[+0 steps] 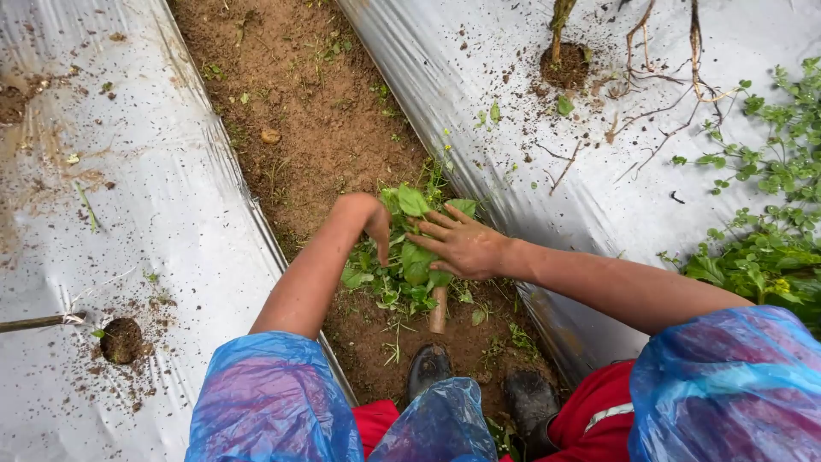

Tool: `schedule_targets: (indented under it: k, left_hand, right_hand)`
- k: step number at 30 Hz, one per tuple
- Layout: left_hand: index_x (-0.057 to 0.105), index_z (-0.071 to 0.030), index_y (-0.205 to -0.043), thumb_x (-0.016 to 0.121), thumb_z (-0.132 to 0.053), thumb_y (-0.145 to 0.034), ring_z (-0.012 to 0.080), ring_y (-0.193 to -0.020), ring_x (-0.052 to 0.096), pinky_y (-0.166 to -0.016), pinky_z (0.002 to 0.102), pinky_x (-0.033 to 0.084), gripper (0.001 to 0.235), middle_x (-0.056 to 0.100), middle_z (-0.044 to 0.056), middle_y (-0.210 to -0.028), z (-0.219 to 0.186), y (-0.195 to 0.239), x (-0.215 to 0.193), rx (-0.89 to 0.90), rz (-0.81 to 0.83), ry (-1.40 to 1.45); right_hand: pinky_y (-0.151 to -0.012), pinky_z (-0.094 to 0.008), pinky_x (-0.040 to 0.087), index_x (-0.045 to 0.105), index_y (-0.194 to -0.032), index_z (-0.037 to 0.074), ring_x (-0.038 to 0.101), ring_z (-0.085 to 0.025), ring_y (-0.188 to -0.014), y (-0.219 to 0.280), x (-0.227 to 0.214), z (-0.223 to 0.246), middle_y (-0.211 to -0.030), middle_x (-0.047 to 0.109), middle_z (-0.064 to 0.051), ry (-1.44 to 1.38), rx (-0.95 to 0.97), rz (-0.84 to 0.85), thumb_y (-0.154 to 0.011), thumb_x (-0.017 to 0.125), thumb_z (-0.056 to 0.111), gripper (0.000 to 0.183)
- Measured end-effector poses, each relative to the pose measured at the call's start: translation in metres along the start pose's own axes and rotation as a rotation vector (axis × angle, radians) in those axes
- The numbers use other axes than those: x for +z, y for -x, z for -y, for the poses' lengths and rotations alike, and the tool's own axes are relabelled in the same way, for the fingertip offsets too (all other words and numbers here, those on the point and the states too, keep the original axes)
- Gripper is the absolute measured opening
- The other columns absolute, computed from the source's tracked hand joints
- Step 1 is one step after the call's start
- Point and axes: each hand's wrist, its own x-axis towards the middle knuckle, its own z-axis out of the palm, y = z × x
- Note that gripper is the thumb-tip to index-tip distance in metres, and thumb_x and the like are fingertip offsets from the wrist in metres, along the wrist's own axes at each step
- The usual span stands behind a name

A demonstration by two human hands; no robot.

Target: The person squats in a greenhouse and pulls weeds by hand from the base of tomato plants. They gather the uprooted weeds into a bundle and then use a hoe to clear the remaining debris from the soil.

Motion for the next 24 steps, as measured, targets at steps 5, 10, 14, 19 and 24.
schedule_targets:
  k: [5,10,14,19,24]
  left_hand:
    - [0.056,-0.011,-0.144,0.095,-0.041,-0.069,0.0319,-0.116,0.068,-0.109,0.049,0.049,0.090,0.058,0.023,-0.142,0.016,0.049,-0.047,0.067,-0.067,0.484]
    - [0.072,-0.020,-0.126,0.093,-0.063,-0.061,0.0300,-0.118,0.069,-0.099,0.054,0.055,0.081,0.071,0.008,-0.130,-0.025,0.002,-0.118,-0.006,-0.310,0.067]
    - [0.072,-0.016,-0.102,0.089,-0.037,-0.070,0.0360,-0.097,0.072,-0.079,0.064,0.058,0.042,0.071,0.010,-0.097,-0.116,0.007,-0.168,0.445,-0.888,0.127]
    - [0.061,-0.022,-0.099,0.063,-0.003,-0.079,0.0325,-0.090,0.064,-0.063,0.054,0.046,0.027,0.068,0.001,-0.098,-0.240,0.057,-0.180,0.894,-1.122,0.259]
    - [0.069,-0.014,-0.101,0.072,-0.012,-0.083,0.0348,-0.106,0.066,-0.084,0.060,0.059,0.018,0.065,0.008,-0.103,-0.317,0.073,-0.143,1.167,-1.054,0.054]
  right_hand:
    - [-0.116,-0.063,0.034,0.017,-0.165,0.016,0.039,-0.040,-0.147,-0.006,0.021,-0.007,-0.164,0.032,-0.020,-0.090,0.046,0.206,-0.108,0.018,0.056,0.069]
    - [-0.116,-0.069,0.029,0.019,-0.165,0.021,0.041,-0.043,-0.144,0.000,-0.016,-0.006,-0.166,0.026,-0.021,-0.224,0.138,0.094,-0.107,0.026,0.057,0.068]
    - [-0.112,-0.062,0.037,0.035,-0.157,0.016,0.050,-0.044,-0.135,0.044,-0.016,-0.020,-0.154,0.039,-0.021,-0.208,0.194,-0.293,-0.107,0.043,0.044,0.058]
    - [-0.097,-0.053,0.047,0.062,-0.122,0.010,0.063,-0.039,-0.116,0.139,-0.004,-0.036,-0.146,0.057,-0.016,-0.100,0.438,-0.467,-0.095,0.065,0.025,0.030]
    - [-0.064,-0.040,0.056,0.063,-0.087,0.016,0.072,-0.027,-0.071,0.213,0.036,-0.032,-0.082,0.067,-0.004,0.082,0.519,-0.500,-0.089,0.061,0.023,0.008]
